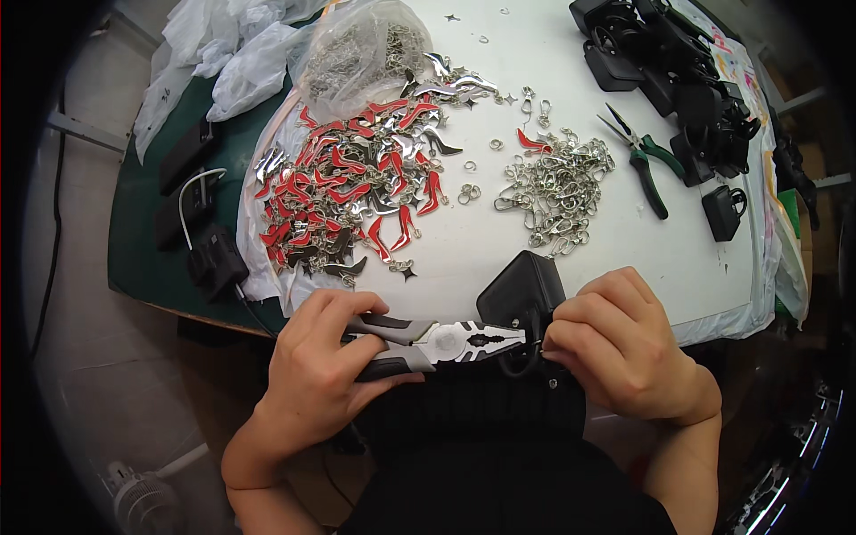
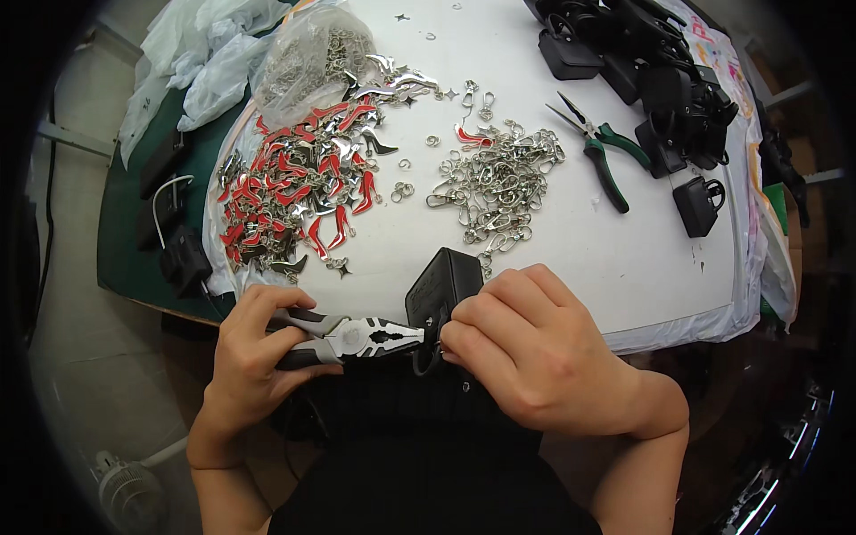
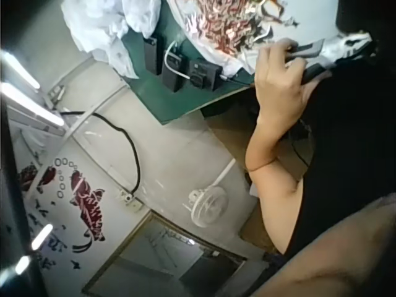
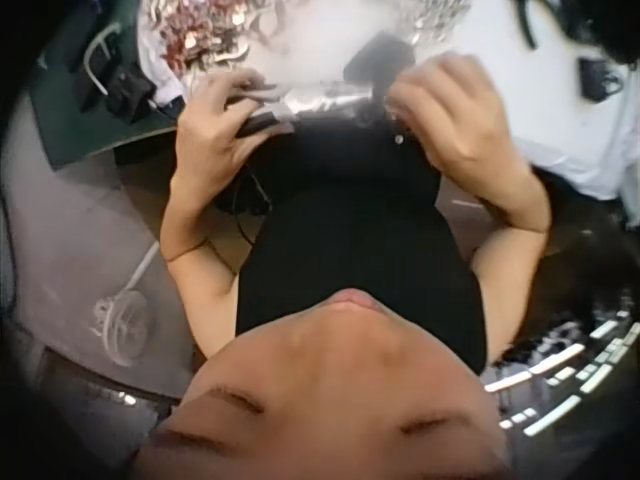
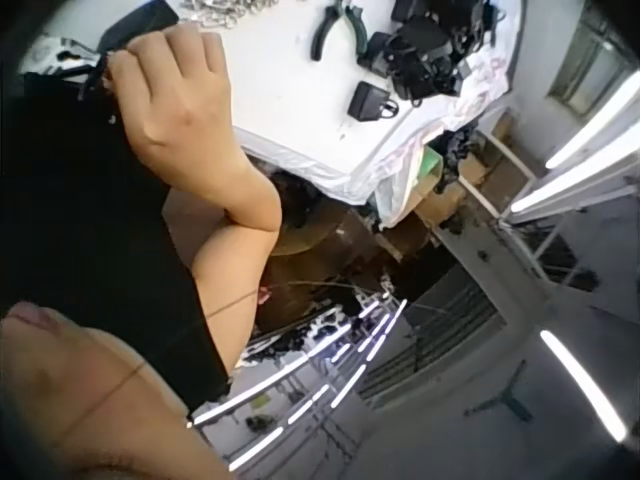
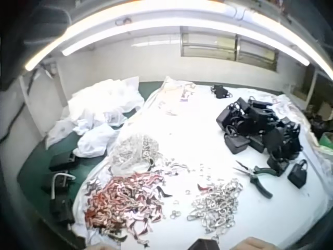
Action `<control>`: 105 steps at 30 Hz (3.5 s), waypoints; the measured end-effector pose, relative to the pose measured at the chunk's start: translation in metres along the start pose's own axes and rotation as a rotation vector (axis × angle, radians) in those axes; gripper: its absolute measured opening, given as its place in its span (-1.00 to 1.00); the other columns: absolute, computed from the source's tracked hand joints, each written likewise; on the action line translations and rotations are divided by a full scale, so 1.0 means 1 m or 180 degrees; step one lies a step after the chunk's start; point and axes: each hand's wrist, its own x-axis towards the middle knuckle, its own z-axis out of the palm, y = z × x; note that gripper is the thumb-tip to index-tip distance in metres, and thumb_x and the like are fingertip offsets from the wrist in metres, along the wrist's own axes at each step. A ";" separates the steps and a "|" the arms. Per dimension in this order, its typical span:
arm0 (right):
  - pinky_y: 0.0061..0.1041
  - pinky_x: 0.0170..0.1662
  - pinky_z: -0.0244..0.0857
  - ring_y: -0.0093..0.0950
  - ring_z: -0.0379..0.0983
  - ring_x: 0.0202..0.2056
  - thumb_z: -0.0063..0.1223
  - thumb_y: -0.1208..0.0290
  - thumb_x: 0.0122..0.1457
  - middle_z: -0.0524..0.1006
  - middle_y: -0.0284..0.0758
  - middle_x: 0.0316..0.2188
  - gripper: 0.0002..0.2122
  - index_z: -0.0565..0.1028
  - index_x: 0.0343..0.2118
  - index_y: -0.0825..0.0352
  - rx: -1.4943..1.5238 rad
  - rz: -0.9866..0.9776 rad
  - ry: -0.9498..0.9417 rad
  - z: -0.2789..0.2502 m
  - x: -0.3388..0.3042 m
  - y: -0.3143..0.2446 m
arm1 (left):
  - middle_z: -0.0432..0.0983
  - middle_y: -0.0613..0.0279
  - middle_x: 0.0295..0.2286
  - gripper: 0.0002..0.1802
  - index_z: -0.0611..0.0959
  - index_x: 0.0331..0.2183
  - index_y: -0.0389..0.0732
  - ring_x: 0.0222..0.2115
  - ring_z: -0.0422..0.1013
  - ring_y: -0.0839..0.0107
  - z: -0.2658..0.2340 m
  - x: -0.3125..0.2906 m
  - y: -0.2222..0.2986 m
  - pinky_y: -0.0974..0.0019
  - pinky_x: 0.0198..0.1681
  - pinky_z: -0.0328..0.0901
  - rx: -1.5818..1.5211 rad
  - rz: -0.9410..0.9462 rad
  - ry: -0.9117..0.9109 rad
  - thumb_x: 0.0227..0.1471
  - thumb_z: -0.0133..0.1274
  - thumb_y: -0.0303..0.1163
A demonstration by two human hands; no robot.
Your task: The person assembles decorative keychains by attaching metal chains to small black plastic padlock charms using two pairs of pliers. The person picks up individual chain links and charms from piles on the table, connects them, and uses the pliers to squeeze the links shut.
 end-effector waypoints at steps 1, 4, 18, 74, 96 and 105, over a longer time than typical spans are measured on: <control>-0.42 -0.32 0.25 -0.39 0.37 -0.37 0.24 0.49 -0.11 0.45 -0.33 -0.42 -0.80 0.50 -0.39 0.39 0.0035 -0.0019 0.0041 0.002 0.000 -0.001 | 0.51 0.14 -0.22 -0.59 0.62 -0.54 -0.28 -0.29 0.43 0.14 -0.002 0.001 0.001 0.15 -0.25 0.34 0.0045 0.0044 -0.0009 -0.42 0.43 -0.22; -0.42 -0.32 0.27 -0.39 0.38 -0.36 0.25 0.49 -0.11 0.46 -0.32 -0.41 -0.79 0.51 -0.39 0.40 0.0096 -0.0042 0.0083 0.004 0.000 -0.001 | 0.52 0.16 -0.22 -0.59 0.63 -0.52 -0.27 -0.26 0.44 0.15 -0.008 0.005 0.004 0.14 -0.22 0.33 0.0221 0.0151 -0.0044 -0.41 0.42 -0.20; -0.46 -0.28 0.32 -0.39 0.42 -0.33 0.23 0.53 -0.11 0.47 -0.32 -0.40 -0.81 0.50 -0.39 0.40 0.0414 -0.0270 -0.0026 0.003 -0.006 0.008 | 0.49 0.14 -0.29 -0.61 0.60 -0.57 -0.27 -0.30 0.42 0.14 -0.024 0.024 -0.004 0.14 -0.24 0.30 0.0147 0.0565 -0.0634 -0.42 0.40 -0.21; -0.34 -0.26 0.36 -0.22 0.42 -0.33 0.33 0.34 -0.05 0.48 -0.08 -0.21 -0.39 0.38 0.04 0.56 0.1102 0.0964 -0.1019 -0.046 -0.039 0.004 | 0.55 0.10 -0.42 -0.41 0.63 -0.34 -0.35 -0.44 0.50 0.17 -0.026 0.005 -0.023 0.21 -0.40 0.36 0.1057 0.0909 0.0766 -0.54 0.32 -0.22; -0.23 -0.28 0.32 -0.15 0.40 -0.33 0.24 0.14 -0.07 0.46 -0.07 -0.23 -0.34 0.40 0.01 0.59 -0.0357 0.0534 -0.0561 -0.050 -0.051 0.017 | 0.47 0.14 -0.33 -0.38 0.59 -0.30 -0.24 -0.30 0.38 0.13 0.039 -0.015 -0.014 0.13 -0.26 0.32 0.0570 -0.0531 0.0558 -0.45 0.49 -0.18; -0.24 -0.29 0.34 -0.17 0.43 -0.34 0.24 0.15 -0.03 0.47 -0.07 -0.24 -0.39 0.43 -0.02 0.58 -0.0178 0.0227 -0.0312 -0.043 -0.054 0.023 | 0.38 0.00 -0.05 -0.21 0.53 -0.04 -0.25 0.00 0.31 -0.04 0.035 0.029 0.004 0.02 0.06 0.25 -0.0820 0.0519 0.0868 -0.40 0.47 -0.28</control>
